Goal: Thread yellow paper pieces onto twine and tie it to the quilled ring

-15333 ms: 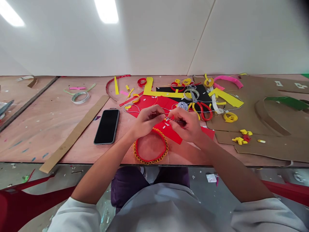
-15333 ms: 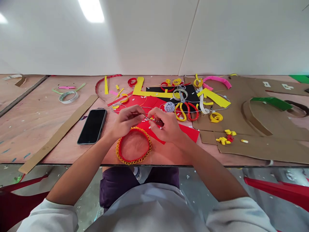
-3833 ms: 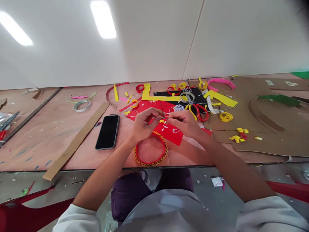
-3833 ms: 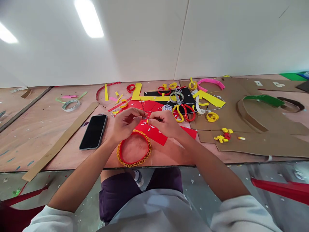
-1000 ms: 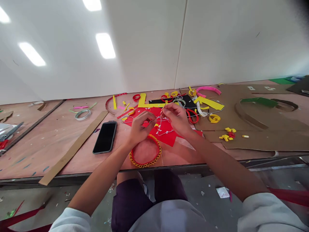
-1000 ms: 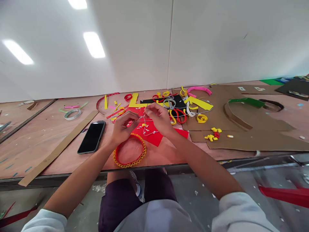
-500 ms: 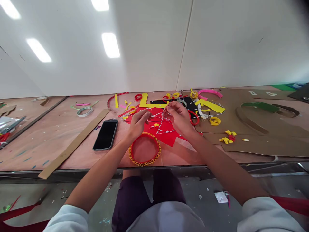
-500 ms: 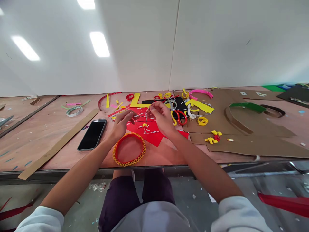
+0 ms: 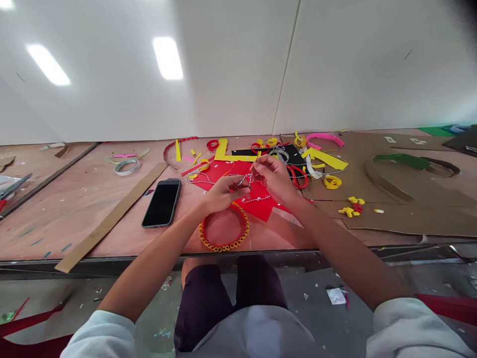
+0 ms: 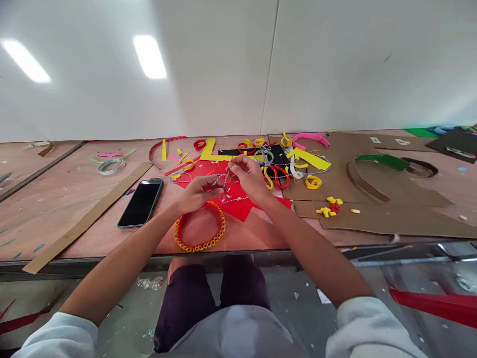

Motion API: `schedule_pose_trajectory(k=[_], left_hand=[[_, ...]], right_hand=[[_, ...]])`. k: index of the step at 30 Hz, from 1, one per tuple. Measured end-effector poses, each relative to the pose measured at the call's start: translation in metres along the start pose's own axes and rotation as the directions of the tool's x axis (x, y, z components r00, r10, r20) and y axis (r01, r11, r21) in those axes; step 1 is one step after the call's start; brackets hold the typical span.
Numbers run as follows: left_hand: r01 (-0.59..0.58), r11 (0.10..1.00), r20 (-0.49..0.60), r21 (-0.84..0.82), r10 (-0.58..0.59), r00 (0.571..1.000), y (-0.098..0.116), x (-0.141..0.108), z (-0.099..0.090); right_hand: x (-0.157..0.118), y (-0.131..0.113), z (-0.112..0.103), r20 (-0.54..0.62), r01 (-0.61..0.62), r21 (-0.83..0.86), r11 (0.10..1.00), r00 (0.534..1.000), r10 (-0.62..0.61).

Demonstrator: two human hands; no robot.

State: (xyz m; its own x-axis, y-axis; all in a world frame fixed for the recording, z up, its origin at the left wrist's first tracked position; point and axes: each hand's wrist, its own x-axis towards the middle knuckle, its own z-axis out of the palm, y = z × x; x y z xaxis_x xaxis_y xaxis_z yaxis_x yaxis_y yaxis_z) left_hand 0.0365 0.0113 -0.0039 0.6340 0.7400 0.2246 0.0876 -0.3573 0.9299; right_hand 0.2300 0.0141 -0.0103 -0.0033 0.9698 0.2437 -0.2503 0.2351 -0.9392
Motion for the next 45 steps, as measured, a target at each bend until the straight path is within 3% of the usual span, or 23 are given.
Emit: schedule_pose_trajectory(k=[6,22,26,30,32,34,38,45], left_hand=[[0.037,0.999,-0.077,0.028,-0.035,0.996,-0.001,0.001,-0.003],[0.021,0.981,-0.103,0.193,-0.001,0.995,0.0,0.001,0.0],[0.038,0.962,-0.136,0.27,-0.001,0.991,0.0,-0.001,-0.003],[0.038,0.875,-0.197,0.483,0.067,0.978,-0.001,0.0,-0.014],[0.004,0.806,-0.122,0.592,0.085,0.989,-0.003,0.001,-0.022],[-0.057,0.732,0.028,0.679,0.052,0.998,-0.004,0.001,-0.029],[-0.138,0.624,0.228,0.769,-0.066,0.971,-0.006,0.0,-0.036],[-0.147,0.652,0.356,0.744,-0.201,0.912,0.003,-0.003,-0.039]], right_hand=[[0.003,0.002,-0.003,-0.006,-0.035,0.083,0.996,0.999,0.036],[0.005,0.005,-0.003,-0.009,0.027,0.047,0.999,1.0,-0.027],[0.006,0.0,-0.004,-0.09,0.033,0.073,0.997,0.996,-0.026],[0.007,-0.008,-0.009,-0.191,0.074,0.122,0.99,0.98,-0.05],[0.007,-0.013,-0.011,-0.2,0.064,0.144,0.988,0.979,-0.034],[0.005,-0.018,-0.011,-0.205,0.035,0.149,0.988,0.979,-0.003],[0.001,-0.024,-0.008,-0.211,-0.015,0.122,0.992,0.977,0.041],[-0.003,-0.02,-0.004,-0.143,-0.107,-0.013,0.994,0.984,0.104]])
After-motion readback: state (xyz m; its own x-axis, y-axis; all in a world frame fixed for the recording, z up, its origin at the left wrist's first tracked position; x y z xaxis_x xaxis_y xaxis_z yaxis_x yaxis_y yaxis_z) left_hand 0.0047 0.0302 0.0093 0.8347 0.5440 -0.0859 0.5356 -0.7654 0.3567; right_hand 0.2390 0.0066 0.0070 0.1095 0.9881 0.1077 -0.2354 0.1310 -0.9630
